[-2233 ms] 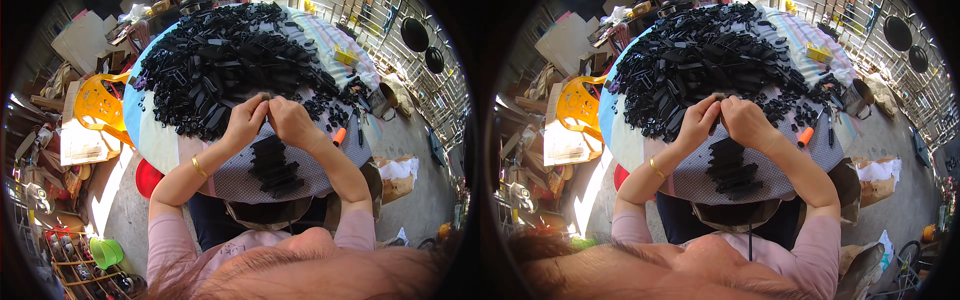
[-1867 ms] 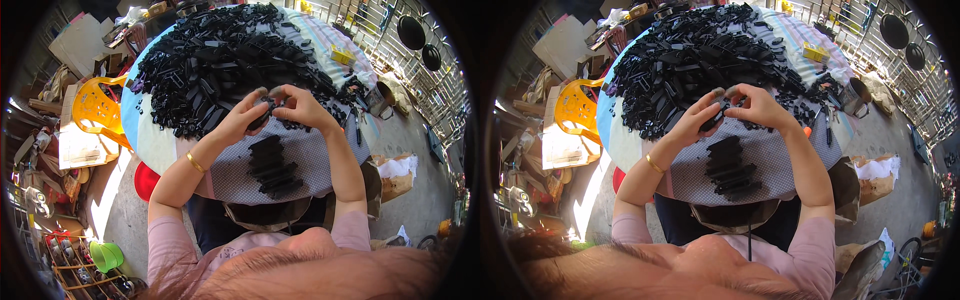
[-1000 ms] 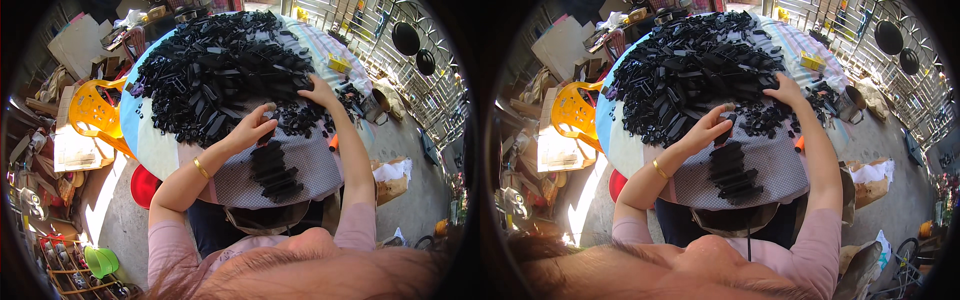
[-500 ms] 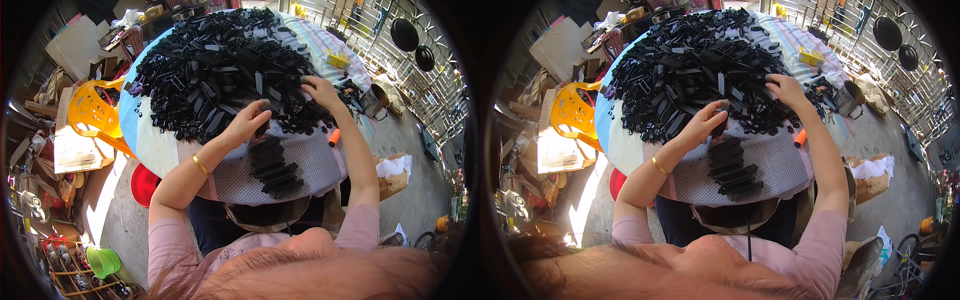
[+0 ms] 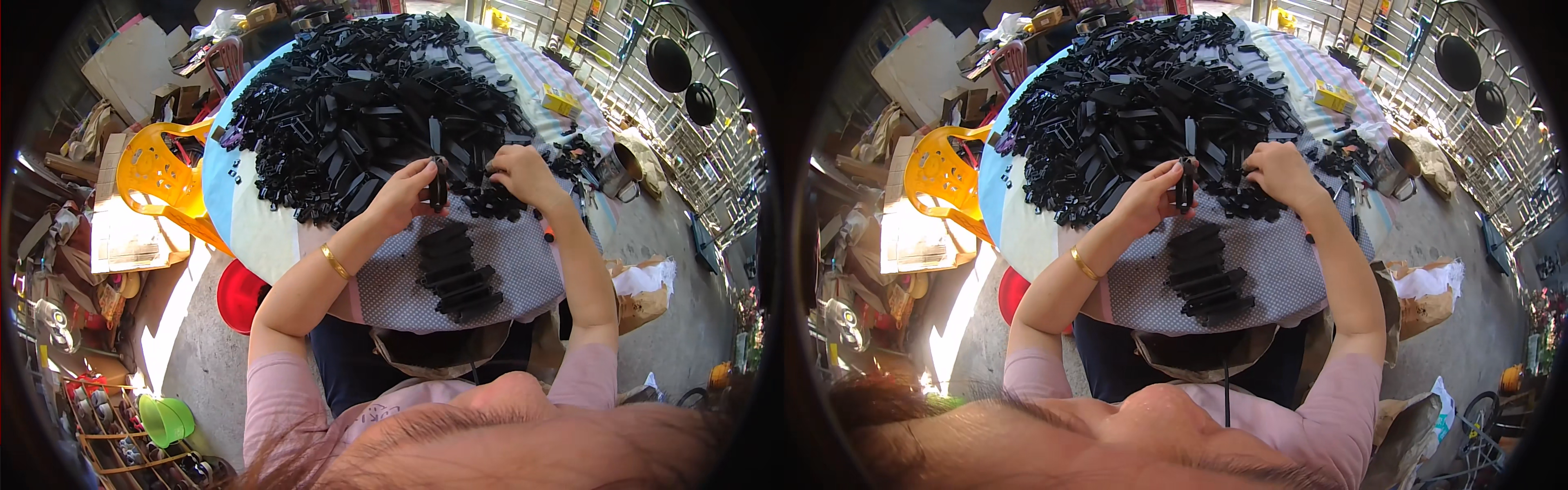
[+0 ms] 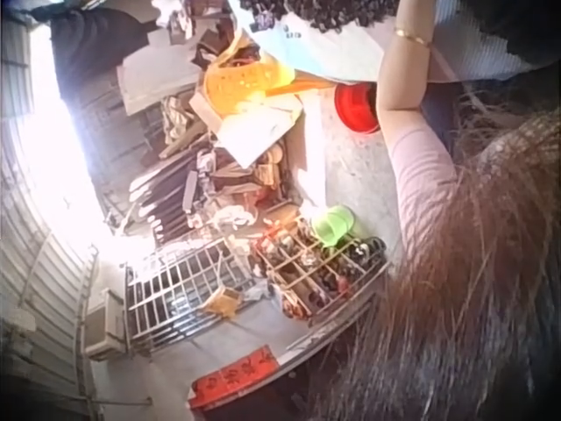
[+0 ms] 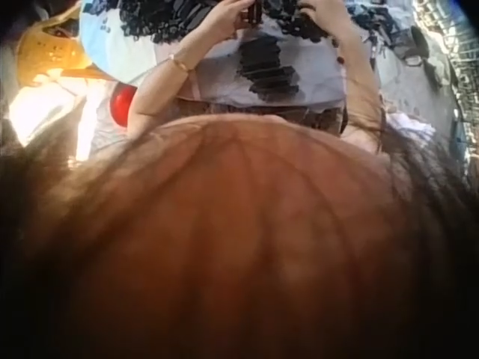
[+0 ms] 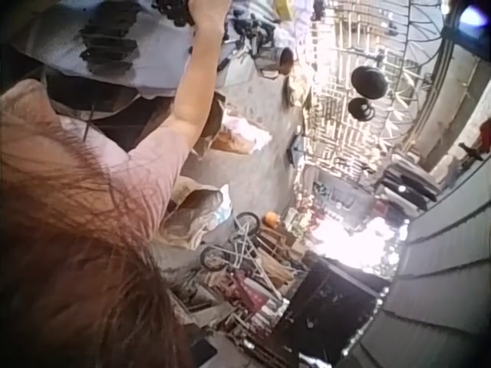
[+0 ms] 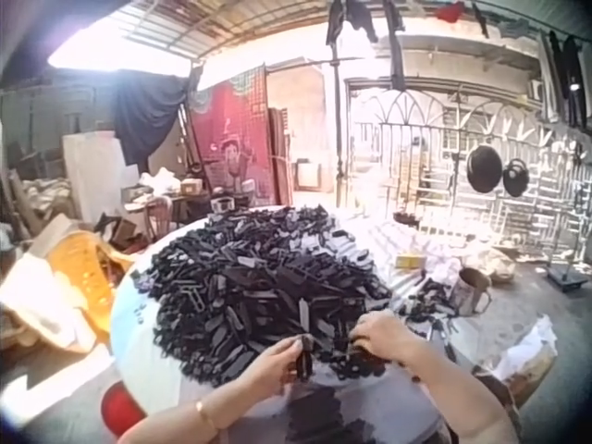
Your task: Manually assembling small black plastic components by snapping them together on a workbench.
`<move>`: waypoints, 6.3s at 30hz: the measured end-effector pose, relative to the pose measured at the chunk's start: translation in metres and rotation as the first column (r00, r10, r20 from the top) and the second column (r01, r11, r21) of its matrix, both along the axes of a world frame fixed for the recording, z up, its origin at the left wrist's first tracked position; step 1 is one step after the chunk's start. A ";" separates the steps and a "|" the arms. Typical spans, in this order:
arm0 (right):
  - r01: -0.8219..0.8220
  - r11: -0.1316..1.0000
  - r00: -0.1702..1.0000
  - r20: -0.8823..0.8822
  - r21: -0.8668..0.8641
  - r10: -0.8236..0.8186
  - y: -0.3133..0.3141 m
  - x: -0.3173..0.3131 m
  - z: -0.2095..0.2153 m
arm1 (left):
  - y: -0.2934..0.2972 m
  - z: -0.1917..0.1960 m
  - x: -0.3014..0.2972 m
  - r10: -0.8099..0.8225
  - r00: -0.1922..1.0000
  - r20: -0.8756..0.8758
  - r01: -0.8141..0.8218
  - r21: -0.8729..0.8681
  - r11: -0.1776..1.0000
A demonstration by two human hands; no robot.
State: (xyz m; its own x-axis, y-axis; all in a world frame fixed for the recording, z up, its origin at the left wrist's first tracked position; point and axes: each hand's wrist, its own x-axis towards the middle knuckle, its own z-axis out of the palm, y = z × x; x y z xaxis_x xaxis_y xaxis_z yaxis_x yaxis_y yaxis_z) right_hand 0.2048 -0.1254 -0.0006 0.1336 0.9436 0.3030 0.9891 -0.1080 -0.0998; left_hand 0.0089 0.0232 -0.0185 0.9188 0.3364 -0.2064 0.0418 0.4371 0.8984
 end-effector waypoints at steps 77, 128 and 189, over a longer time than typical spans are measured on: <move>-0.155 0.923 0.973 -0.109 0.351 0.205 0.016 -0.089 0.001 | -0.014 -0.009 0.002 0.222 0.941 0.257 -0.335 0.605 0.722; 0.395 0.907 0.905 -0.108 -0.145 -0.412 -0.026 0.016 0.015 | -0.027 0.005 -0.010 -0.271 0.962 0.034 0.153 0.756 0.636; 0.244 0.766 0.639 -0.693 0.595 0.335 0.015 -0.090 0.008 | -0.008 0.005 -0.003 -0.055 0.965 0.255 0.006 0.188 0.982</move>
State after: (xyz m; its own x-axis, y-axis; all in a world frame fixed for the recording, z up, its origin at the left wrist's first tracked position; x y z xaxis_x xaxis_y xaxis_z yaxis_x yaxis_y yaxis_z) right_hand 0.1149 -0.1099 0.0078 0.5367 0.6009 0.5924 0.5325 0.3033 -0.7902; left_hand 0.0055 0.0151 -0.0135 0.9428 0.3175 0.1020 -0.1915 0.2649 0.9451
